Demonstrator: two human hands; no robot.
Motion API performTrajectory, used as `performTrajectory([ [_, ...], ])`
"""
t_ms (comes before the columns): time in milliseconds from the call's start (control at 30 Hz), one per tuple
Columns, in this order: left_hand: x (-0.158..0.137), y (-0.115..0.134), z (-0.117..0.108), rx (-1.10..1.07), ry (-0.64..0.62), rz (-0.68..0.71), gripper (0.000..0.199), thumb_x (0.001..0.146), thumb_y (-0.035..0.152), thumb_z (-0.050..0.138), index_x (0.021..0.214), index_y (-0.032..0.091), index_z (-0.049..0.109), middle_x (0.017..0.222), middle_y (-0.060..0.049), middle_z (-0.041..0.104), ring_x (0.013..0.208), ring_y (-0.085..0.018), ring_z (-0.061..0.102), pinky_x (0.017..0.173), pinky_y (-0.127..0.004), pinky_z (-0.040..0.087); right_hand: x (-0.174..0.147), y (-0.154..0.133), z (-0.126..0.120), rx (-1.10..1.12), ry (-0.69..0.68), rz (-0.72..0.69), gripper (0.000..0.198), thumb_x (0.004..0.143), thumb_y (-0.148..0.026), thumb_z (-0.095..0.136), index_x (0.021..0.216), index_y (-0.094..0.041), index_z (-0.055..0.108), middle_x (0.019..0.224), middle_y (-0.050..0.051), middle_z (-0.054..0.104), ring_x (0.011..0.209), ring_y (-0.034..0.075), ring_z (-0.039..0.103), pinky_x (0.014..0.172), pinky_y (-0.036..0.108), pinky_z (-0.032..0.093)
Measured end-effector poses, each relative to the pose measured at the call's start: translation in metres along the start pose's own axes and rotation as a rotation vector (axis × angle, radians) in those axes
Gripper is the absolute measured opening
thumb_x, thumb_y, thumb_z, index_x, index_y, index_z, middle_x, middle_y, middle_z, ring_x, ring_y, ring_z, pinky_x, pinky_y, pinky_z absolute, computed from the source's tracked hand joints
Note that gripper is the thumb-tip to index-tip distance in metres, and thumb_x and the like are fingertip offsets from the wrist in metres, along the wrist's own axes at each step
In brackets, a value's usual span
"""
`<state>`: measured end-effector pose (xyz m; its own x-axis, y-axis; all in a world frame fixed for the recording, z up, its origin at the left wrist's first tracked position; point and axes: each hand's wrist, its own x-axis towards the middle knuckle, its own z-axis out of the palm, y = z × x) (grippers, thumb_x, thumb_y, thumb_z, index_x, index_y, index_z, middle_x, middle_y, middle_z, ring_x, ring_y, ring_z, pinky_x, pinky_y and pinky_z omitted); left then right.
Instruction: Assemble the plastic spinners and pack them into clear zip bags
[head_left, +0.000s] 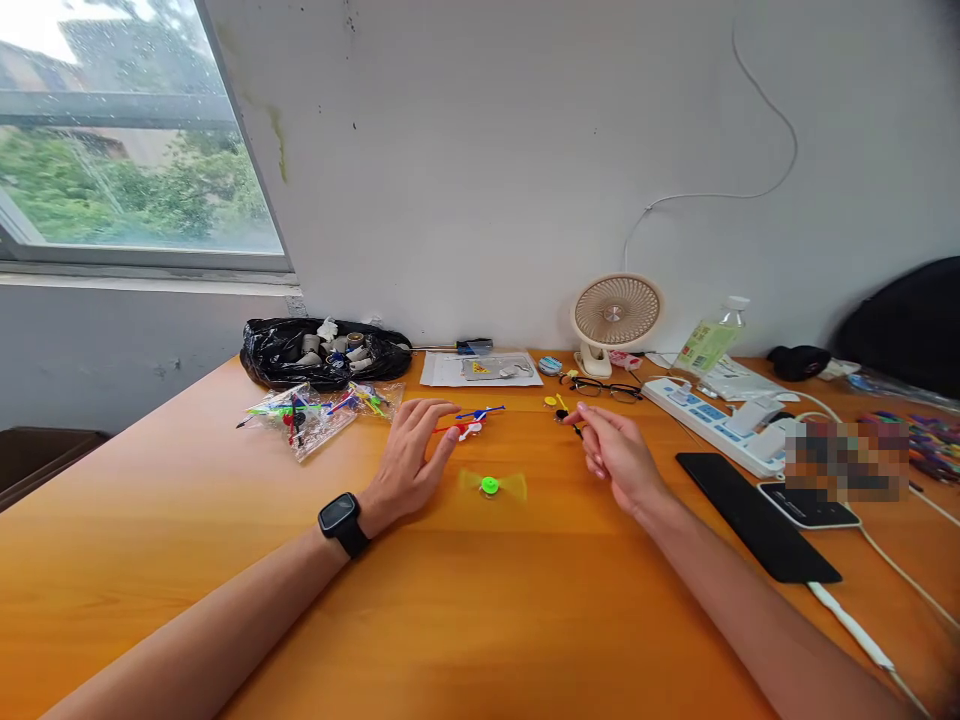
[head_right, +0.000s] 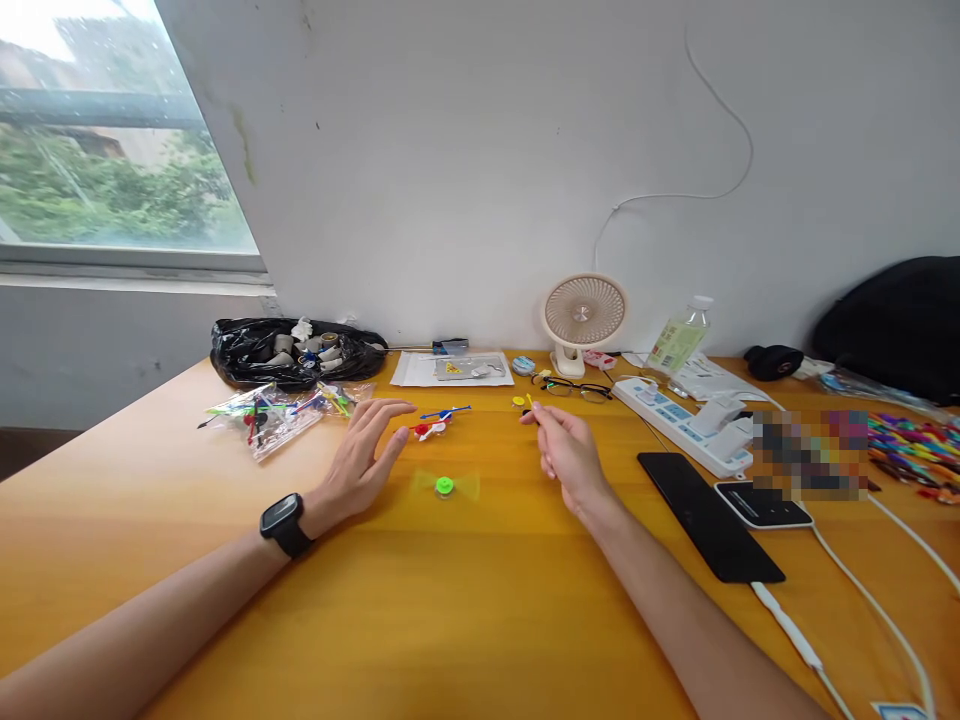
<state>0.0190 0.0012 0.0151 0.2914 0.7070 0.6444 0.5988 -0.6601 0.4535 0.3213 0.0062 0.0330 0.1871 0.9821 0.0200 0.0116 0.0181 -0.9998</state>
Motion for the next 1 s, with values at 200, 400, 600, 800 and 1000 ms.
performTrajectory([
  [200,0.004,-0.036,0.003,0.006,-0.033,-0.172,0.032,0.111,0.042,0.039,0.129,0.022,0.057,0.132,-0.010,0.064,0.128,-0.027,0.055,0.113,-0.046,0.043,0.038,0.016,-0.038,-0.296,0.174,-0.196,0.037,0.086,-0.054,0.066,0.088,-0.017,0.068,0.060,-0.002,0.051,0.052,0.012,0.043,0.047,0.023,0.031],
  [400,0.003,-0.046,0.009,-0.033,-0.215,-0.282,0.040,0.110,0.049,0.035,0.128,0.020,0.056,0.135,-0.012,0.067,0.129,-0.027,0.060,0.114,-0.047,0.045,0.045,0.034,-0.045,-1.037,0.055,-0.362,0.022,0.094,-0.033,0.065,0.109,-0.018,0.071,0.089,0.004,0.068,0.077,0.019,0.061,0.064,0.028,0.038],
  [600,0.003,-0.038,0.008,0.034,-0.260,-0.231,0.043,0.110,0.050,0.033,0.129,0.019,0.056,0.135,-0.012,0.067,0.132,-0.029,0.056,0.116,-0.049,0.044,0.037,0.029,-0.040,-1.231,0.011,-0.319,0.006,0.098,-0.024,0.066,0.102,-0.020,0.068,0.097,0.003,0.071,0.088,0.019,0.063,0.067,0.026,0.037],
  [800,0.004,-0.037,0.007,0.068,-0.256,-0.194,0.041,0.110,0.049,0.033,0.126,0.021,0.059,0.131,-0.011,0.069,0.128,-0.029,0.059,0.113,-0.049,0.046,0.036,0.025,-0.042,-1.308,0.039,-0.304,0.007,0.099,-0.020,0.062,0.094,-0.020,0.067,0.098,0.003,0.072,0.088,0.020,0.063,0.065,0.028,0.034],
  [1000,0.003,-0.038,0.008,0.075,-0.274,-0.174,0.042,0.111,0.048,0.033,0.129,0.021,0.058,0.133,-0.012,0.068,0.129,-0.030,0.057,0.113,-0.050,0.045,0.040,0.022,-0.046,-1.165,0.172,-0.280,0.008,0.094,-0.019,0.062,0.086,-0.019,0.060,0.086,0.005,0.070,0.077,0.020,0.062,0.062,0.028,0.035],
])
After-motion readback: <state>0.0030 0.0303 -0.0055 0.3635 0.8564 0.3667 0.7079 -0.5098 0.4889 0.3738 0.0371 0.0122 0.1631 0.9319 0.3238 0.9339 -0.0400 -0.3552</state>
